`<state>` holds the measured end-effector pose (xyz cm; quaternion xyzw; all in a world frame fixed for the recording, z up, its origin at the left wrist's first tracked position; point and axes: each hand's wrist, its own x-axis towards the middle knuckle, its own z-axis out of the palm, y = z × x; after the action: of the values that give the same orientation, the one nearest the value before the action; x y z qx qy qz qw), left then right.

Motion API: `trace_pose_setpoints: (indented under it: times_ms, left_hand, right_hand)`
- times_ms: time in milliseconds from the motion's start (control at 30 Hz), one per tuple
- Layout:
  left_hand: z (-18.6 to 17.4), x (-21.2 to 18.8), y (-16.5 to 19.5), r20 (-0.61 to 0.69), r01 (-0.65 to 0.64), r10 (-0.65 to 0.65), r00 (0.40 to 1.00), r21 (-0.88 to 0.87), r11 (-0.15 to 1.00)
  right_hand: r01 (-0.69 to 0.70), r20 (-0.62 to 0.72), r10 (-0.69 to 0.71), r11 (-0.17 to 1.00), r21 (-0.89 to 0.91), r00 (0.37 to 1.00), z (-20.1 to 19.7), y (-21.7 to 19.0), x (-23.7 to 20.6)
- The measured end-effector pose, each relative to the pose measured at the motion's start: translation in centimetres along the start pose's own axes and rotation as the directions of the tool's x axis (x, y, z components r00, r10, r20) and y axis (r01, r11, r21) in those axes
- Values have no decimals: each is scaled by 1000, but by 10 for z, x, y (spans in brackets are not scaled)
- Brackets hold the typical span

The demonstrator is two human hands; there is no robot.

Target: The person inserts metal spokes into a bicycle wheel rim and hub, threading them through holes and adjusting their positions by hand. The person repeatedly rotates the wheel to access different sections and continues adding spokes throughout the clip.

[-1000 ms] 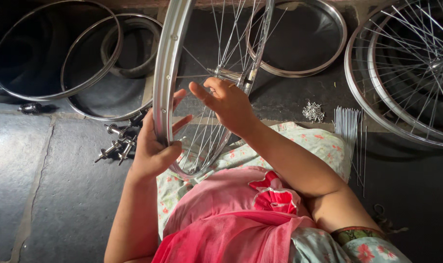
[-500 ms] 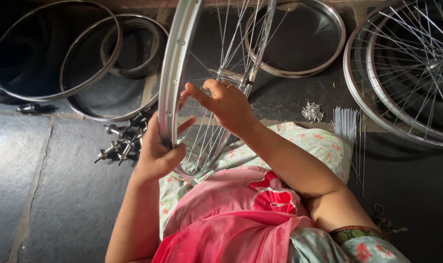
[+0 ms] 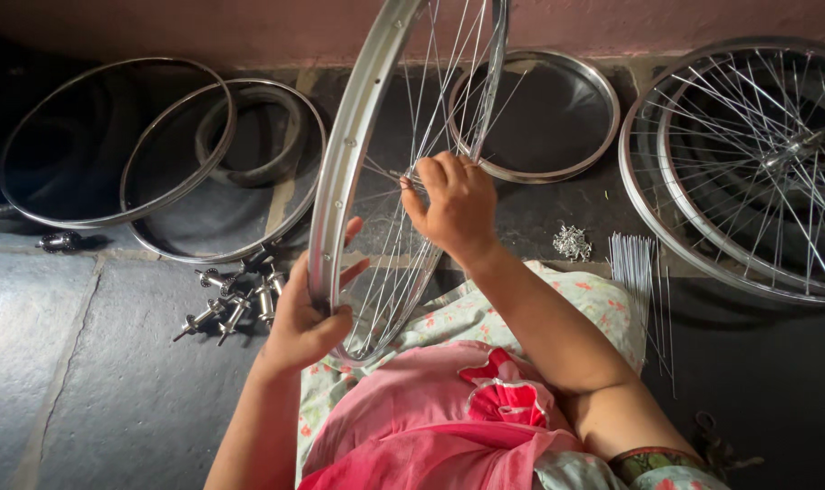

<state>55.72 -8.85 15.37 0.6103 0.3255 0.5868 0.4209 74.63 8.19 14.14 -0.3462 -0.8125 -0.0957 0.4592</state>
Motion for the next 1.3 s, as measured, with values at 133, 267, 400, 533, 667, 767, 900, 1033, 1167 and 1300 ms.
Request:
trace_pose_setpoints:
  times_ms: [133, 267, 400, 533, 667, 767, 900, 1033, 1167, 1300]
  left_hand:
    - [3, 1, -6, 10, 13, -13, 1000, 9, 1000]
    - [1, 0, -18, 4, 9, -9, 1000, 20, 1000]
    - [-7, -9, -42, -28, -20, 21, 999, 16, 1000]
    - [-16, -35, -76, -90, -86, 99, 991, 137, 987]
    - [-9, -64, -100, -166, -117, 165, 972, 264, 957]
    - [-2, -72, -92, -163, -42, 132, 978, 467, 883]
    - [-10, -22, -60, -168, -88, 77, 983, -59, 994]
    - [-23, 50, -24, -9, 122, -122, 992, 62, 991]
    - [-15, 70, -8, 60, 212, -211, 976, -7, 977]
    - [-12, 48, -14, -2, 308, -308, 951, -35, 951]
  right_hand:
    - [-295, 250, 160, 619, 728, 955, 2, -9, -3]
    - [-548, 603, 188, -276, 790, 775, 9, 4, -6]
    - [-400, 550, 262, -457, 794, 793, 23, 21, -2]
    - [-409, 557, 229, -473, 781, 799, 35, 17, -4]
    - [-447, 579, 210, -452, 772, 788, 37, 7, -12]
    - [-502, 613, 184, -421, 756, 769, 38, -2, -23]
    - [-521, 602, 153, -366, 771, 784, 38, -7, -34]
    - [-551, 644, 150, -396, 735, 751, 36, -9, -28]
    - [-534, 625, 156, -389, 751, 765, 34, -13, -23]
    - [-506, 578, 103, -377, 776, 810, 36, -21, -35]
